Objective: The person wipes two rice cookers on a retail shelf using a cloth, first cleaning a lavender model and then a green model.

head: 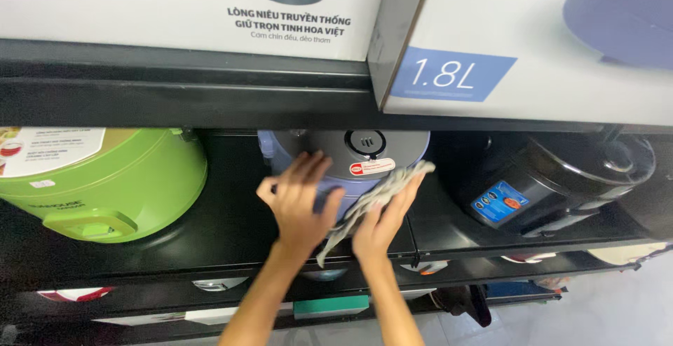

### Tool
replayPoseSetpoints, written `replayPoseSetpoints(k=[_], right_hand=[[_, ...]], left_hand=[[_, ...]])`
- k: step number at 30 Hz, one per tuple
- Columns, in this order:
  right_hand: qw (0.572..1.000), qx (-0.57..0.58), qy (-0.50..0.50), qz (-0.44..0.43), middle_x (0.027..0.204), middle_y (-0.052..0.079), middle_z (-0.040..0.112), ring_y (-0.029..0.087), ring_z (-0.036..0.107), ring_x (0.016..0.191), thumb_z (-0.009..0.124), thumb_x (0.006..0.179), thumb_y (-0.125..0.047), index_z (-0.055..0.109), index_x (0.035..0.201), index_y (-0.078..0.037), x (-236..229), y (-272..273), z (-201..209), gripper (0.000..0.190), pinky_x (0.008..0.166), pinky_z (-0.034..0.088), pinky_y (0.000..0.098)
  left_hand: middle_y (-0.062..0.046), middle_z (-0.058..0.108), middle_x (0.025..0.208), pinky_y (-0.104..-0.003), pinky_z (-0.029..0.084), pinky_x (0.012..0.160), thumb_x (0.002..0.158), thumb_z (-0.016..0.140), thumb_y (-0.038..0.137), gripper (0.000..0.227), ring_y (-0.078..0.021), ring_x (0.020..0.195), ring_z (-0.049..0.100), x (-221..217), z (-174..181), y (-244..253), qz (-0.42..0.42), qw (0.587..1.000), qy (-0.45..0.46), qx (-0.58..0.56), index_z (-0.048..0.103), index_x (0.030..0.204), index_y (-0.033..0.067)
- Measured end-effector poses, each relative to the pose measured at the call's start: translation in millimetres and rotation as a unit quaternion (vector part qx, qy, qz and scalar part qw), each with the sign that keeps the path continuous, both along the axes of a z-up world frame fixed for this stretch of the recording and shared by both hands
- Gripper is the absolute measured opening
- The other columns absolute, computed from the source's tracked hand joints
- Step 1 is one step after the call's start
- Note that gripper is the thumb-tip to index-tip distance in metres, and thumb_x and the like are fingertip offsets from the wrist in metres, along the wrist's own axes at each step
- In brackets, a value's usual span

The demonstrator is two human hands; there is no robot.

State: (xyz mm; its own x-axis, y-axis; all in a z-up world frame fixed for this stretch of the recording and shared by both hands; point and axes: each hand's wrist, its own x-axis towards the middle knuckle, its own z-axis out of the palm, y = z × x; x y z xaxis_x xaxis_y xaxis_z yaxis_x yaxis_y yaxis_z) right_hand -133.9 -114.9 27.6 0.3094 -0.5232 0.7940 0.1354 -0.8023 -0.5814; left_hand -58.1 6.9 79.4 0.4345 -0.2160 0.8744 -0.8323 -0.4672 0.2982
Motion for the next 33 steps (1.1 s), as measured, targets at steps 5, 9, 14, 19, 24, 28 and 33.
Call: replayPoseSetpoints(k=[5, 9, 14, 19, 24, 28, 33], right_hand=[[0.982, 0.136, -0.081, 0.102, 0.172, 0.023, 0.018, 0.037, 0.018, 0.161, 0.03, 0.111, -0.025, 0.018, 0.162, 0.004, 11.9, -35.5, 13.5, 0.06, 0.131, 0.013, 0.0441], [0.937, 0.31, -0.096, 0.127, 0.169, 0.021, 0.026, 0.032, 0.027, 0.156, 0.026, 0.106, -0.028, 0.02, 0.162, 0.003, 16.4, -31.9, -10.3, 0.063, 0.127, 0.02, 0.0414], [0.982, 0.182, -0.046, 0.019, 0.17, 0.03, 0.011, 0.041, 0.014, 0.159, 0.029, 0.108, -0.031, 0.01, 0.161, 0.009, 7.5, 19.0, -38.9, 0.069, 0.128, 0.011, 0.0476], [0.998, 0.014, 0.034, -0.042, 0.168, 0.038, 0.001, 0.052, 0.003, 0.159, 0.037, 0.11, -0.034, 0.009, 0.158, 0.014, 0.3, 39.9, -32.3, 0.074, 0.13, 0.003, 0.054], [1.0, -0.015, -0.004, -0.025, 0.17, 0.034, 0.007, 0.049, 0.008, 0.161, 0.034, 0.11, -0.032, 0.012, 0.16, 0.012, 8.0, -5.1, 9.6, 0.07, 0.132, 0.006, 0.0527], [0.992, 0.092, -0.068, 0.045, 0.17, 0.028, 0.02, 0.041, 0.021, 0.161, 0.029, 0.108, -0.028, 0.02, 0.16, 0.009, 11.1, -32.6, 27.9, 0.065, 0.131, 0.015, 0.0463], [0.963, 0.252, -0.071, 0.068, 0.169, 0.026, 0.023, 0.036, 0.023, 0.158, 0.027, 0.103, -0.022, 0.021, 0.159, 0.009, 11.5, -34.3, 0.4, 0.064, 0.128, 0.015, 0.0433]], left_hand=[[-0.014, 0.057, 0.146, -0.053, 0.023, 0.116, 0.085, 0.072, 0.038, 0.056, -0.032, 0.146, 0.043, 31.2, 2.4, 14.7, -0.066, 0.997, 0.013, 0.023, 0.065, 0.13, 0.005], [-0.022, 0.05, 0.144, -0.059, 0.021, 0.119, 0.088, 0.072, 0.052, 0.069, -0.0413, 0.147, 0.033, 29.7, 3.6, 7.2, -0.112, 0.993, -0.018, -0.019, 0.058, 0.13, -0.0012], [-0.016, 0.054, 0.144, -0.052, 0.021, 0.113, 0.087, 0.074, 0.05, 0.064, -0.0346, 0.149, 0.038, 17.8, 5.5, 3.3, -0.057, 0.998, 0.001, -0.026, 0.061, 0.129, 0.0024], [-0.014, 0.058, 0.144, -0.048, 0.02, 0.107, 0.084, 0.077, 0.049, 0.064, -0.0299, 0.147, 0.042, 7.8, 7.3, 3.8, -0.025, 0.999, 0.015, -0.026, 0.064, 0.128, 0.0051], [-0.01, 0.061, 0.142, -0.046, 0.022, 0.103, 0.082, 0.081, 0.051, 0.062, -0.0264, 0.144, 0.045, -2.9, 5.4, -9.9, 0.004, 0.999, 0.025, -0.031, 0.066, 0.127, 0.0109], [-0.009, 0.06, 0.142, -0.047, 0.022, 0.104, 0.079, 0.081, 0.052, 0.064, -0.0275, 0.144, 0.044, -17.8, 4.2, -30.6, 0.032, 0.998, 0.04, -0.042, 0.066, 0.127, 0.0119], [-0.009, 0.059, 0.145, -0.047, 0.022, 0.107, 0.079, 0.082, 0.05, 0.063, -0.0292, 0.147, 0.042, -22.3, 2.6, -37.4, 0.029, 0.997, 0.054, -0.045, 0.067, 0.128, 0.0119]])
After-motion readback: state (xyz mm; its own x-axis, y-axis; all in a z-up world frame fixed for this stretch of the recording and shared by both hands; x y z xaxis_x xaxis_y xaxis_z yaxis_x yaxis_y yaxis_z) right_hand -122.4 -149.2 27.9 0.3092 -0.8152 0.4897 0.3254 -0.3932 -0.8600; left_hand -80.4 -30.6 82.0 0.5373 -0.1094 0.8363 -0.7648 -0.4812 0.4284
